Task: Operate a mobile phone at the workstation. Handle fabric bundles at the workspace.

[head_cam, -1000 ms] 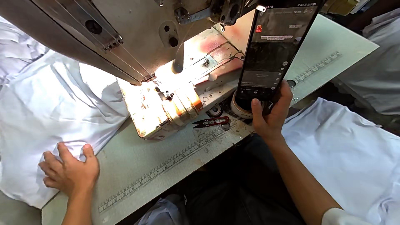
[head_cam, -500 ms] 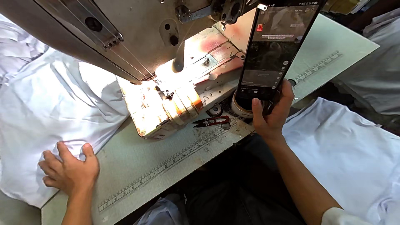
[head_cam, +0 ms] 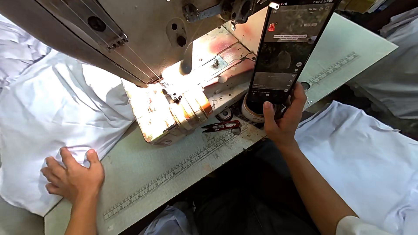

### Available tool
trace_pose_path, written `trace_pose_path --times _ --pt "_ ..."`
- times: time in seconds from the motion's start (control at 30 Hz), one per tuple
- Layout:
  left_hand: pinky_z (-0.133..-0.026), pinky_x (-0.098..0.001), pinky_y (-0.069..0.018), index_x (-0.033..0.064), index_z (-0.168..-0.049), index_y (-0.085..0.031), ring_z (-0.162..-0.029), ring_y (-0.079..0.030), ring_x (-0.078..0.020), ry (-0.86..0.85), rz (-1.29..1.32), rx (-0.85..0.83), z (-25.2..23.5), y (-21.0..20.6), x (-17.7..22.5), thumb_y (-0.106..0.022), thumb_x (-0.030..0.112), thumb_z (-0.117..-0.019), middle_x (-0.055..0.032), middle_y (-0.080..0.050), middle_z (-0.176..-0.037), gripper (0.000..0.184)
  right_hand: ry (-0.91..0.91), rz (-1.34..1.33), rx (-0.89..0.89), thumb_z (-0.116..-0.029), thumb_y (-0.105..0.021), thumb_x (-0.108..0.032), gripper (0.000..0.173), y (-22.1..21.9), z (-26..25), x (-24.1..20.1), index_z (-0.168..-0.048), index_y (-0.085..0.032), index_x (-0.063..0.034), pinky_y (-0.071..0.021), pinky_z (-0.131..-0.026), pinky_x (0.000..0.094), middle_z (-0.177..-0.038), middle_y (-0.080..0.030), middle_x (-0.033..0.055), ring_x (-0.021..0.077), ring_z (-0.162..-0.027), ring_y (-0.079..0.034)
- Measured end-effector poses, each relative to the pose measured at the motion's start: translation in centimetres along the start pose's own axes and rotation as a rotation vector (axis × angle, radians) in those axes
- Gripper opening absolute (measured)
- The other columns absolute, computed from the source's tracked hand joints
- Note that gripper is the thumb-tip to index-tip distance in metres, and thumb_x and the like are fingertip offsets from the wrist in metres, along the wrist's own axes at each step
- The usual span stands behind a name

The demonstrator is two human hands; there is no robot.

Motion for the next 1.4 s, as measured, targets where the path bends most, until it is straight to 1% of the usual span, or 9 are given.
trace_pose_path --times 0.17,0.37,0.63,0.77,0.97,1.23,1.4 --pt "-0.115 -0.0759 -0.0131 0.0081 -0.160 -0.033 -0.153 -0.015 -0.0526 0.005 -0.010 0.002 -0.07 -0.11 -0.14 -0.040 0.061 -0.1020 -0.0288 -0.019 -0.167 0.079 -0.019 0.008 0.000 -0.0988 -0.058 -0.029 0.069 -0.03 0.05 0.05 -0.150 -0.030 0.0075 -0.0548 -0.096 0.0342 -0.132 -0.058 0.0211 0.0148 -0.115 -0.063" --pt "-0.115 -0.0757 -0.0138 0.0080 -0.160 -0.033 -0.153 -0.015 -0.0521 0.013 -0.016 0.009 -0.19 -0.19 -0.26 -0.040 0.060 -0.1019 -0.0286 -0.019 -0.167 0.078 -0.027 0.032 0.000 -0.0997 -0.056 -0.032 0.070 -0.11 0.05 0.05 -0.150 -0.030 0.0083 -0.0551 -0.096 0.0341 -0.129 -0.060 0.0210 0.0143 -0.114 -0.064" --pt "-0.115 -0.0752 -0.0128 0.0077 -0.160 -0.033 -0.154 -0.015 -0.0515 0.015 -0.013 0.005 -0.14 -0.14 -0.19 -0.040 0.060 -0.1020 -0.0283 -0.019 -0.167 0.078 -0.024 0.031 -0.001 -0.0991 -0.056 -0.030 0.069 -0.14 0.02 0.00 -0.149 -0.030 0.0096 -0.0533 -0.099 0.0333 -0.132 -0.058 0.0223 0.0150 -0.119 -0.062" --pt "-0.115 -0.0749 -0.0137 0.0085 -0.160 -0.034 -0.154 -0.015 -0.0515 0.017 -0.019 0.004 -0.08 -0.17 -0.10 -0.040 0.060 -0.1020 -0.0285 -0.019 -0.167 0.078 -0.004 0.029 0.003 -0.1001 -0.055 -0.029 0.067 -0.12 -0.02 -0.07 -0.148 -0.030 0.0101 -0.0517 -0.102 0.0341 -0.133 -0.057 0.0226 0.0157 -0.122 -0.060" --pt "-0.115 -0.0754 -0.0139 0.0078 -0.160 -0.033 -0.153 -0.015 -0.0526 0.010 -0.013 0.001 -0.06 -0.09 -0.12 -0.040 0.060 -0.1022 -0.0285 -0.019 -0.167 0.078 -0.001 0.012 0.002 -0.0992 -0.057 -0.026 0.066 -0.10 0.06 -0.10 -0.148 -0.031 0.0098 -0.0522 -0.101 0.0330 -0.132 -0.057 0.0221 0.0148 -0.120 -0.061" --pt "-0.115 -0.0747 -0.0141 0.0089 -0.160 -0.033 -0.154 -0.015 -0.0514 0.011 -0.026 0.009 -0.20 -0.35 -0.51 -0.039 0.061 -0.1018 -0.0275 -0.019 -0.167 0.079 -0.010 0.038 0.004 -0.0992 -0.057 -0.028 0.066 -0.04 0.06 -0.04 -0.147 -0.033 0.0103 -0.0522 -0.101 0.0337 -0.131 -0.058 0.0225 0.0157 -0.119 -0.061" --pt "-0.116 -0.0740 -0.0141 0.0095 -0.160 -0.033 -0.154 -0.015 -0.0507 0.019 -0.023 0.010 -0.19 -0.31 -0.45 -0.040 0.061 -0.1016 -0.0271 -0.019 -0.167 0.078 -0.002 0.024 0.005 -0.0990 -0.057 -0.028 0.066 -0.05 0.05 -0.02 -0.147 -0.034 0.0106 -0.0515 -0.103 0.0343 -0.133 -0.057 0.0233 0.0168 -0.122 -0.061"
Point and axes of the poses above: each hand's wrist, its own z-axis away from the middle knuckle, its own y-axis out of the back of the hand, x = y × z, the point moved 5 cm from there along -z, towards the middle knuckle
